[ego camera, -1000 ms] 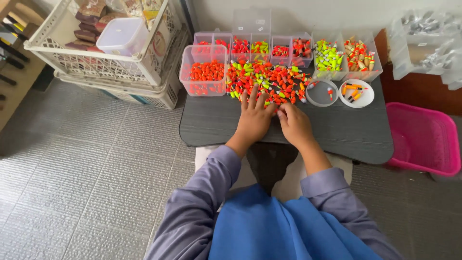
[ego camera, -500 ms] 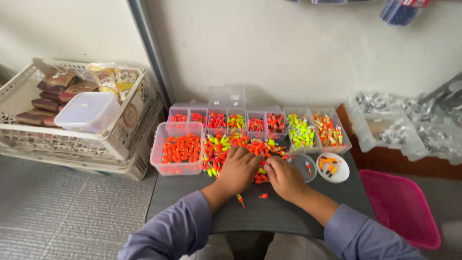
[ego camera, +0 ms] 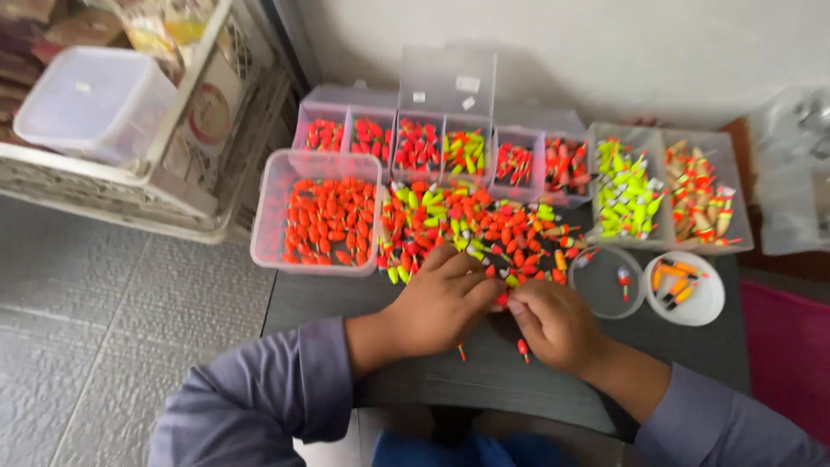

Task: Assembling small fishing floats by manually joining the float body with its stem or cap.

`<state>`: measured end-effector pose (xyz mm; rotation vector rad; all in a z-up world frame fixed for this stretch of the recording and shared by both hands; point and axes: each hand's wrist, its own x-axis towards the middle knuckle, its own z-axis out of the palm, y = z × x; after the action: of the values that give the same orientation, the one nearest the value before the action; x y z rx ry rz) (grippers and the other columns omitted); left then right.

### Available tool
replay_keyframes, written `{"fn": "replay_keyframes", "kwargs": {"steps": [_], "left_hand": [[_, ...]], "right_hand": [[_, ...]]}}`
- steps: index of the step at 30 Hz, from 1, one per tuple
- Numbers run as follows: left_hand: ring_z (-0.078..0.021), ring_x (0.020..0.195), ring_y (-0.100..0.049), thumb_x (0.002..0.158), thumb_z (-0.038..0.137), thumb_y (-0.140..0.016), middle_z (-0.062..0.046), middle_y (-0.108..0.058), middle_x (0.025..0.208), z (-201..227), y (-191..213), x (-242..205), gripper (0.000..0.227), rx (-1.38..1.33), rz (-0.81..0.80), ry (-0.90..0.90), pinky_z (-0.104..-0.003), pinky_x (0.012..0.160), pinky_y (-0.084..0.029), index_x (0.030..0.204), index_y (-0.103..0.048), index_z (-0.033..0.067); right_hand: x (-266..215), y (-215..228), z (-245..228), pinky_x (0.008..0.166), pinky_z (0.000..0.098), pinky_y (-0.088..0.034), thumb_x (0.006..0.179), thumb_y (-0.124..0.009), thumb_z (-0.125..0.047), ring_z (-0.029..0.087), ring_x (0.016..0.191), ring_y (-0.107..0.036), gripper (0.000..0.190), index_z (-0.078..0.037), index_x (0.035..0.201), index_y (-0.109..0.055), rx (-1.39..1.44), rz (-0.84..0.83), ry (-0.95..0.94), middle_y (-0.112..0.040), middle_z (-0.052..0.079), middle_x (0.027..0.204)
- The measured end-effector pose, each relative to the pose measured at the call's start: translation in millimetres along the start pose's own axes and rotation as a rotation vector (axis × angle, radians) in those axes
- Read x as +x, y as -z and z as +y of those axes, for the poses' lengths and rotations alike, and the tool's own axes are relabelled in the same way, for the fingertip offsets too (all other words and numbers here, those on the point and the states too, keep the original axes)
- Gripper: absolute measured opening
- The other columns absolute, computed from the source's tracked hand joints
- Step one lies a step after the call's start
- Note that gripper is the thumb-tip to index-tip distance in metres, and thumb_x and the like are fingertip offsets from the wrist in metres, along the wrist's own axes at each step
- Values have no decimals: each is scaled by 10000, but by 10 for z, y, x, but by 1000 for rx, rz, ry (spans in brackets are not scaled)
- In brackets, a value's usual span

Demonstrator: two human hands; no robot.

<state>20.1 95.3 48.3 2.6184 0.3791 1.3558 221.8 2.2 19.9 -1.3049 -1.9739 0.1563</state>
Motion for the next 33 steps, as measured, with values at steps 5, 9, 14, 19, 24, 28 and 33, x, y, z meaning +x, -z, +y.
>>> {"fn": "replay_keyframes", "kwargs": {"steps": [5,9,14,19,24,28,33], "left_hand": [[-268,876,-610,1042,345,-513,-50,-614,771,25,38,2,302,-53,-10,26,-446,878,-463,924,-645,100],[-263,836,-581,1051,381,-478,-45,-605,754,-31,20,-36,353,-73,-69,77,-444,872,-443,949,-666,101],[-253,834,-594,1027,363,-534,-34,-617,751,-56,-21,-64,304,-59,-56,77,-434,864,-442,935,-667,106],[-262,854,-601,1037,407,-504,-37,-638,786,-72,-8,-34,344,-91,-52,91,-432,852,-440,966,-669,113],[-279,828,-589,1024,373,-555,-61,-635,779,-93,-7,-36,319,-100,-87,115,-468,868,-443,940,-696,99],[-266,843,-591,1006,368,-589,-49,-638,793,-101,-35,-63,287,-91,-80,99,-476,884,-447,944,-693,108],[-257,845,-596,985,398,-627,-36,-647,816,-65,65,1,284,-189,-77,137,-471,904,-464,1018,-694,124]], "right_hand": [[-133,-22,68,589,420,-566,959,-599,-168,340,682,-659,119,-96,941,-692,105,-5,-23,-644,50,775],[-26,22,-36,534,423,-534,995,-540,-129,335,601,-610,167,-69,887,-653,169,29,-42,-602,70,714],[43,63,-25,533,415,-532,991,-559,-116,356,603,-617,160,-65,876,-658,208,14,-65,-618,65,699],[42,44,-44,558,419,-525,1011,-560,-123,364,616,-607,179,-73,875,-665,207,8,-113,-609,62,698],[53,29,-52,530,407,-525,1021,-538,-91,326,608,-615,200,-53,855,-643,255,25,-91,-608,65,705],[40,38,-21,521,404,-518,1023,-525,-91,329,581,-598,212,-63,839,-625,283,-2,-119,-601,65,686],[126,70,-75,464,381,-494,1018,-518,-78,331,531,-563,206,-59,841,-621,318,-22,-100,-571,68,644]]}}
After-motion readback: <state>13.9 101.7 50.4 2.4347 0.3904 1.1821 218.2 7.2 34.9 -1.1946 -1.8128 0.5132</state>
